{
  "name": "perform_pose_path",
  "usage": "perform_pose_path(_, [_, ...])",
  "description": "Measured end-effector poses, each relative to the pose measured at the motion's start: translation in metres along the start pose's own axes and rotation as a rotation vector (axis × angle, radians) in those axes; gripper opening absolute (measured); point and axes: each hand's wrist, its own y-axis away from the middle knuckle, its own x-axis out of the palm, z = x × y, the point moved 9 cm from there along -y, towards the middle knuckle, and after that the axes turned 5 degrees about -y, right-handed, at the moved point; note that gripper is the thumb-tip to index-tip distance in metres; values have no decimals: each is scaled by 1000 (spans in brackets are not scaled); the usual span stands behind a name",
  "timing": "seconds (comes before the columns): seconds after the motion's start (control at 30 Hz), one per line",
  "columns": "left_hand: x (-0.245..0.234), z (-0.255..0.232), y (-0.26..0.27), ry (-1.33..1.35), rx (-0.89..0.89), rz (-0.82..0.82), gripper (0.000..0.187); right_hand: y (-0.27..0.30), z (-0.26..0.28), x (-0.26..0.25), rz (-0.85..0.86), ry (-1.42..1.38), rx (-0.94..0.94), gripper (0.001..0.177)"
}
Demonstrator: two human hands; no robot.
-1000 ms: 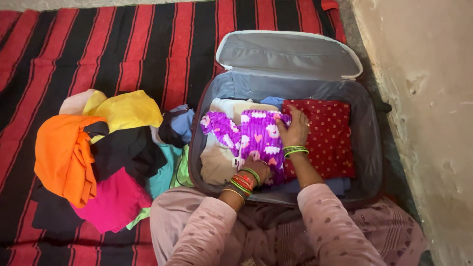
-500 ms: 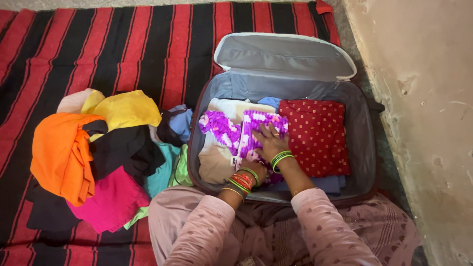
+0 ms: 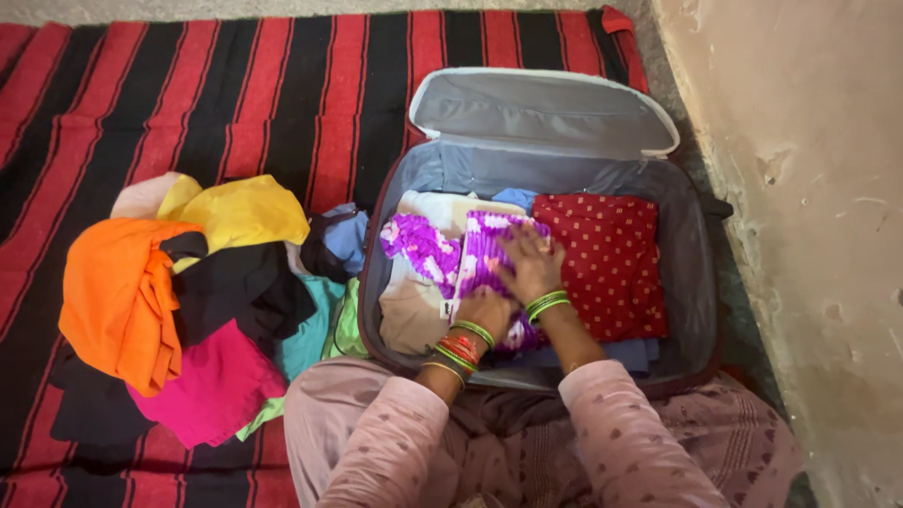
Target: The person sits on a striped mat and packs clothes into an open suitcase. They first adjust a red patterned garment already inside, then fold a purple patterned garment and place it into the suitcase, pressing it down to fit.
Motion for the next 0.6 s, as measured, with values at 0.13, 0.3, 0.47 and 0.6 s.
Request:
perform_pose_path(0.13, [-19,20,-3,-18,-168,-189,23,2,-17,-17,-186,-301,-22,37])
perform_pose_path(0.3, [9,19,-5,-167,-161,-175,33,-1,1,19,91,-259,-75,45])
perform_pose_path(0.47, [34,25,-10,-165,-177,-118,33,1,5,42,418,18,77,61])
perform_pose_path(0.6, [29,21,-10,-207,-154,-89,33,0,7,46,427,32,26,70])
